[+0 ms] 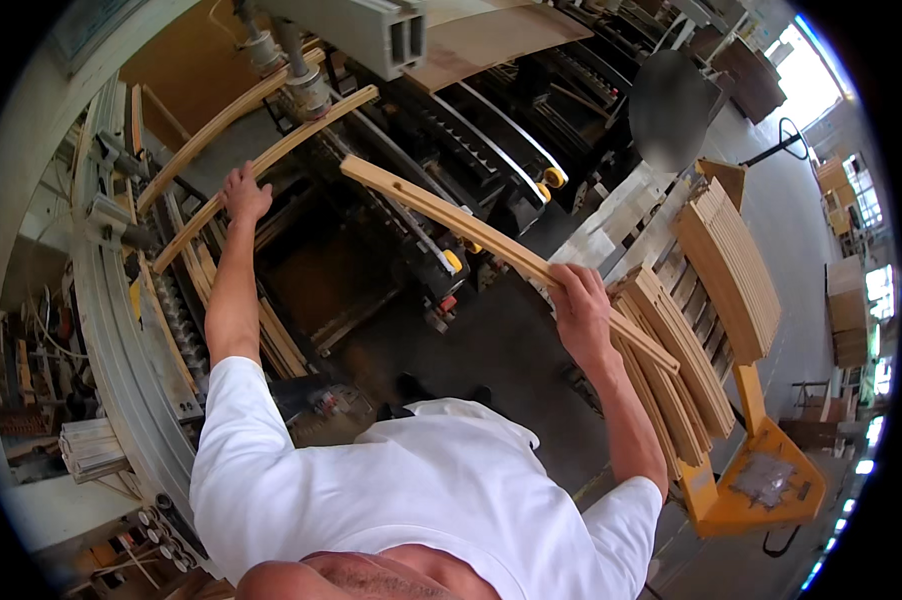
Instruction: The person repeatedly picks up thin wooden planks from a stack and feeds them into a machine. They handle the planks one at a time, placing them into a slot on the machinery and then returning to the stack to retrieve the next piece. The process is continuous and repetitive throughout the clip.
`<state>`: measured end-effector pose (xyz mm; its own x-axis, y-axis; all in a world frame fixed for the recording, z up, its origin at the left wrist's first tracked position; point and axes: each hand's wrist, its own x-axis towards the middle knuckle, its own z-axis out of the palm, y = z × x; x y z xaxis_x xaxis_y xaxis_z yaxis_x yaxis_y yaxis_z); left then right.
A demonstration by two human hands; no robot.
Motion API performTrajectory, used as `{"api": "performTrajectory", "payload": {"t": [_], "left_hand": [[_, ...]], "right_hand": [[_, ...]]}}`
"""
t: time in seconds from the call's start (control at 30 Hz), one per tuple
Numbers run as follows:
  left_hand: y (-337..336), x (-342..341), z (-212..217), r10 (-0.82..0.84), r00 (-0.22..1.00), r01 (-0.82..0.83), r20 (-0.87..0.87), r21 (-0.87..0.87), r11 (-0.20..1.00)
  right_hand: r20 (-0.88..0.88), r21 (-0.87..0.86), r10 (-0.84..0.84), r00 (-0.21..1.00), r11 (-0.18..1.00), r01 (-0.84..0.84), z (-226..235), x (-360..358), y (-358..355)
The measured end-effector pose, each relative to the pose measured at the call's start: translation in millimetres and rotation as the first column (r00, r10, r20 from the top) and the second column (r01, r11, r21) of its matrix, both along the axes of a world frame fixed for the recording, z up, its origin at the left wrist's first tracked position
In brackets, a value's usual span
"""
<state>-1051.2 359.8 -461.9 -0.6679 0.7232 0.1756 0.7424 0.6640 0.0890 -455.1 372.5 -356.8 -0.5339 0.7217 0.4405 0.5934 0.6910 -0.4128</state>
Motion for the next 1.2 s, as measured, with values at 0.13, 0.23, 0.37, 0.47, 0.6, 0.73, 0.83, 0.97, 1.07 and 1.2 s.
{"api": "performTrajectory", "payload": {"t": [0.13, 0.23, 0.37, 0.47, 0.6, 0.73, 0.83, 0.97, 1.07, 1.2], "left_hand": [[-40.8, 41.8, -8.8, -0.238, 0.969, 0.206, 0.065, 0.320, 0.925], [-79.8, 144.6, 12.1, -0.255, 0.910, 0.175, 0.327, 0.255, 0.951], [-143.4, 241.7, 10.1, -0.310, 0.824, 0.170, 0.474, 0.314, 0.934], [-180.5, 283.1, 10.9, -0.271, 0.745, 0.100, 0.610, 0.300, 0.949], [-217.3, 310.2, 27.1, -0.146, 0.751, -0.025, 0.645, 0.248, 0.968], [-239.7, 333.8, 44.9, 0.033, 0.722, -0.213, 0.691, 0.177, 0.961], [-247.3, 353.2, 54.3, 0.171, 0.683, -0.374, 0.710, 0.138, 0.917], [-255.0, 383.0, 43.1, 0.281, 0.606, -0.572, 0.744, 0.162, 0.804], [-257.5, 400.9, 33.0, 0.320, 0.587, -0.659, 0.744, 0.211, 0.722], [-261.6, 414.9, 15.8, 0.422, 0.555, -0.723, 0.717, 0.164, 0.671]], "right_hand": [[-0.011, 0.022, 0.203, 0.979, 0.979, -0.203, 6.1, -78.9, 27.1], [-0.011, 0.022, 0.349, 0.937, 0.937, -0.348, -5.3, -140.3, 50.4], [-0.031, 0.062, 0.593, 0.805, 0.805, -0.590, -31.8, -249.1, 69.8], [-0.029, 0.052, 0.746, 0.665, 0.665, -0.745, -48.4, -336.3, 72.3], [0.039, 0.098, 0.832, 0.554, 0.548, -0.831, -83.3, -436.4, 83.6], [0.239, 0.297, 0.734, 0.636, 0.568, -0.768, -110.4, -507.8, 114.7], [0.302, 0.430, 0.632, 0.714, 0.578, -0.694, -119.6, -545.6, 142.1], [0.349, 0.530, 0.618, 0.704, 0.490, -0.692, -116.5, -565.1, 154.8], [0.324, 0.522, 0.648, 0.689, 0.485, -0.702, -117.9, -569.5, 153.5], [0.357, 0.458, 0.634, 0.686, 0.521, -0.720, -113.9, -574.9, 146.9]]}}
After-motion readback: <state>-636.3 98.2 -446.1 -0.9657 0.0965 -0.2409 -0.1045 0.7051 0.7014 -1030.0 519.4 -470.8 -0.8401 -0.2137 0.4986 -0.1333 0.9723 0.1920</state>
